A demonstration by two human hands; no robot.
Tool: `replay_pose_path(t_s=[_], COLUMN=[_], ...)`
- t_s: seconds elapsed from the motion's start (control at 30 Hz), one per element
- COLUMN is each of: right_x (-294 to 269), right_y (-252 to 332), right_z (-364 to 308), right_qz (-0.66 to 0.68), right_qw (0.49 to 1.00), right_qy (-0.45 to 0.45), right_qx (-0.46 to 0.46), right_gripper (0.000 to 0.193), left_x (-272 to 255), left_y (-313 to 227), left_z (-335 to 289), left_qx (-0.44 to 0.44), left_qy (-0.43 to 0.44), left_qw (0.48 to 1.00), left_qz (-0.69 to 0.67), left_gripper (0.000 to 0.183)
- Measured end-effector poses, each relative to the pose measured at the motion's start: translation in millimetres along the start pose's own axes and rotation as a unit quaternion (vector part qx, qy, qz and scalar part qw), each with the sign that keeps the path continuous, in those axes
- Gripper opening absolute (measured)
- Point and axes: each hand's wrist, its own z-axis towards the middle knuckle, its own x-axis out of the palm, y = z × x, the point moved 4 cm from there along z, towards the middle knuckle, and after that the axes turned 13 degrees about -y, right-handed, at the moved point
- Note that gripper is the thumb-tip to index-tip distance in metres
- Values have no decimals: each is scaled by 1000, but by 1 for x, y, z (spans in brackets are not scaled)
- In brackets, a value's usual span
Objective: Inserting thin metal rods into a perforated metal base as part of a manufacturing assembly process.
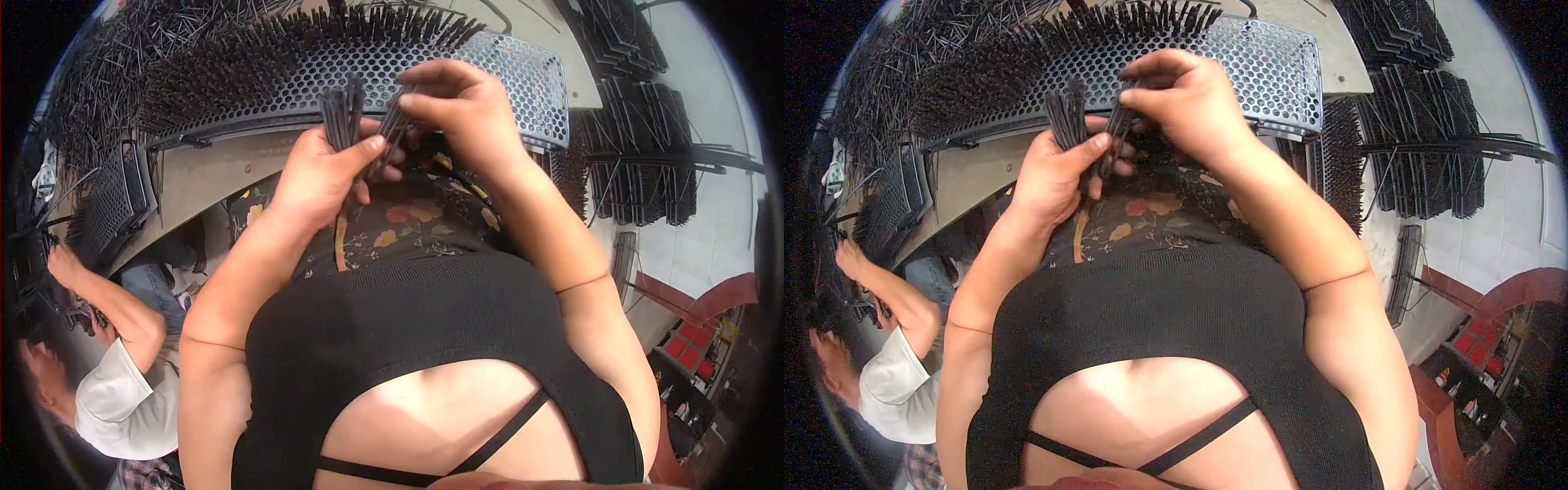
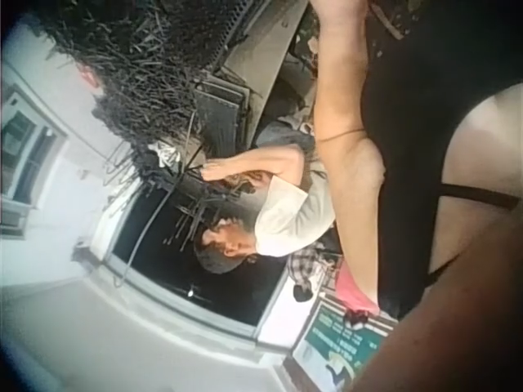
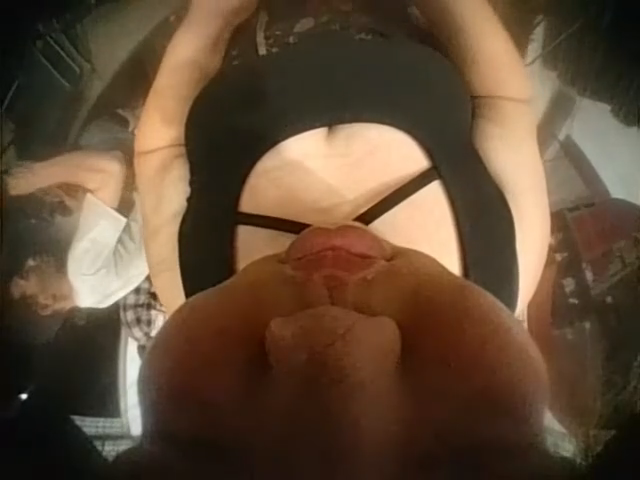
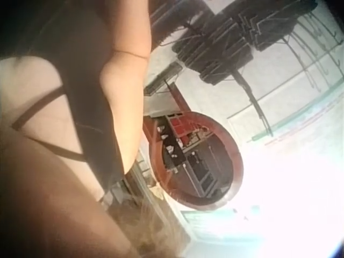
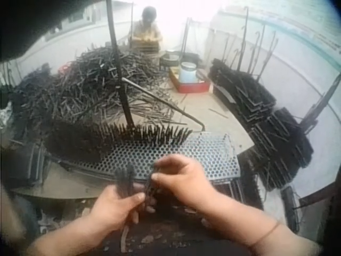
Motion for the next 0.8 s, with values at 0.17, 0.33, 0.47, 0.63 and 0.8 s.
replay_pose_path(t_s=[0.17, 0.33, 0.47, 0.63, 0.8], right_x=[5, -10, -69, -79, -75], right_y=[-6, 5, 11, 14, 6], right_z=[0, 8, 46, 57, 60], right_qz=[13, -31, 41, 59, 26], right_qw=[1000, 998, 961, 949, 956], right_qy=[25, -24, -211, -241, -221], right_qx=[12, -39, -173, -196, -193], right_gripper=[22, 24, 25, 19, 18], left_x=[0, 1, -11, -19, -20], left_y=[0, 4, 9, 17, 19], left_z=[-1, -2, 9, 14, 16], left_qx=[13, -6, -46, -124, -123], left_qy=[-31, -39, -44, -71, -70], left_qw=[999, 999, 998, 985, 986], left_qz=[38, 8, -22, -95, -86], left_gripper=[19, 20, 21, 23, 23])
